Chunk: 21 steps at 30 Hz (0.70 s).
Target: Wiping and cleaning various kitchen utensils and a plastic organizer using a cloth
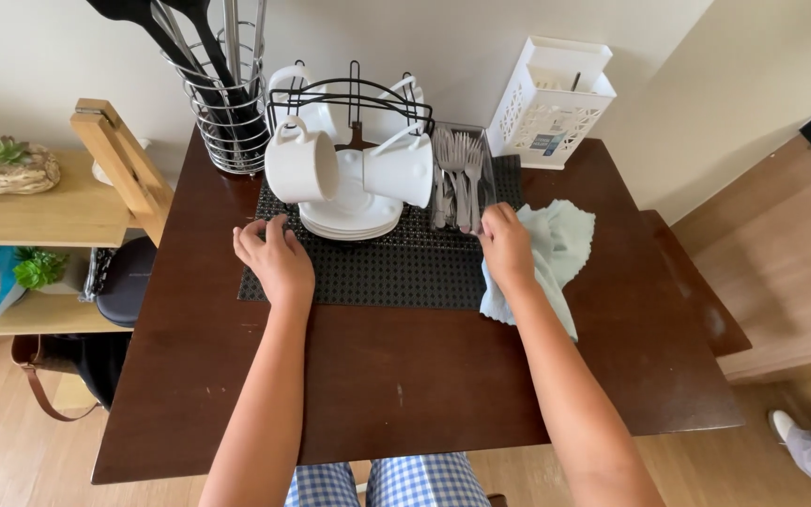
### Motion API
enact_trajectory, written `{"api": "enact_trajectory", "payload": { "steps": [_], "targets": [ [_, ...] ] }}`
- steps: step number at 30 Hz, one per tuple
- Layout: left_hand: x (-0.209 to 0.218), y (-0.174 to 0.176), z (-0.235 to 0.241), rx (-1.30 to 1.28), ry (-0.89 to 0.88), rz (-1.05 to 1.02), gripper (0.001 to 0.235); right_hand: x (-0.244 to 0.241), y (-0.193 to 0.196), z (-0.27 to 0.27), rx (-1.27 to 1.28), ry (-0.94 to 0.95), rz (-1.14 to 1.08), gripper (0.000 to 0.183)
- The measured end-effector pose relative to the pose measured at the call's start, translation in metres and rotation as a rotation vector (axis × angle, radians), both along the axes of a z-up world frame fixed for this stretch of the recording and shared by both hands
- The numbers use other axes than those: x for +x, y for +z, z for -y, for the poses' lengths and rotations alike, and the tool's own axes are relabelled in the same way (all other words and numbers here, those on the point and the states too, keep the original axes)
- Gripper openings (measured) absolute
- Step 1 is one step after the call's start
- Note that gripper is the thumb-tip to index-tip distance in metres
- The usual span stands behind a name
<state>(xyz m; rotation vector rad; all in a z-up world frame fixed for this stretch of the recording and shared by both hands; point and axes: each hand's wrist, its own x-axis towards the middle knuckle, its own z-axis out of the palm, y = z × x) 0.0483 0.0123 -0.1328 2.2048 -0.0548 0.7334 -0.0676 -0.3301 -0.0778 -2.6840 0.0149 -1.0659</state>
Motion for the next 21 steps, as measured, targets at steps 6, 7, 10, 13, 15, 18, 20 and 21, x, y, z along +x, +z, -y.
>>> {"api": "enact_trajectory", "payload": {
  "steps": [6,7,10,13,15,18,20,21],
  "targets": [
    [-0.027,0.035,0.012,0.343,0.076,-0.315,0.031,0.002,0.014,-0.009,0.09,0.021,0.033,0.05],
    [-0.027,0.035,0.011,0.368,0.052,-0.348,0.033,0.003,0.022,-0.014,0.117,0.037,0.019,0.049],
    [-0.027,0.041,0.011,0.403,0.025,-0.393,0.036,0.007,0.029,-0.017,0.131,0.06,-0.016,0.05],
    [-0.027,0.044,0.013,0.412,0.035,-0.413,0.037,0.008,0.014,-0.004,0.113,0.044,-0.089,0.05],
    [-0.027,0.045,0.015,0.408,0.05,-0.423,0.036,0.003,0.019,-0.003,0.108,0.024,-0.142,0.048],
    [-0.028,0.044,0.014,0.415,0.05,-0.435,0.037,-0.005,0.047,-0.013,0.285,-0.061,-0.329,0.034],
    [-0.025,0.041,0.013,0.417,0.028,-0.391,0.038,-0.002,0.06,-0.013,0.11,-0.058,-0.452,0.049],
    [-0.026,0.039,0.014,0.416,0.024,-0.393,0.038,0.0,0.051,-0.006,0.109,-0.061,-0.454,0.049]
  ]
}}
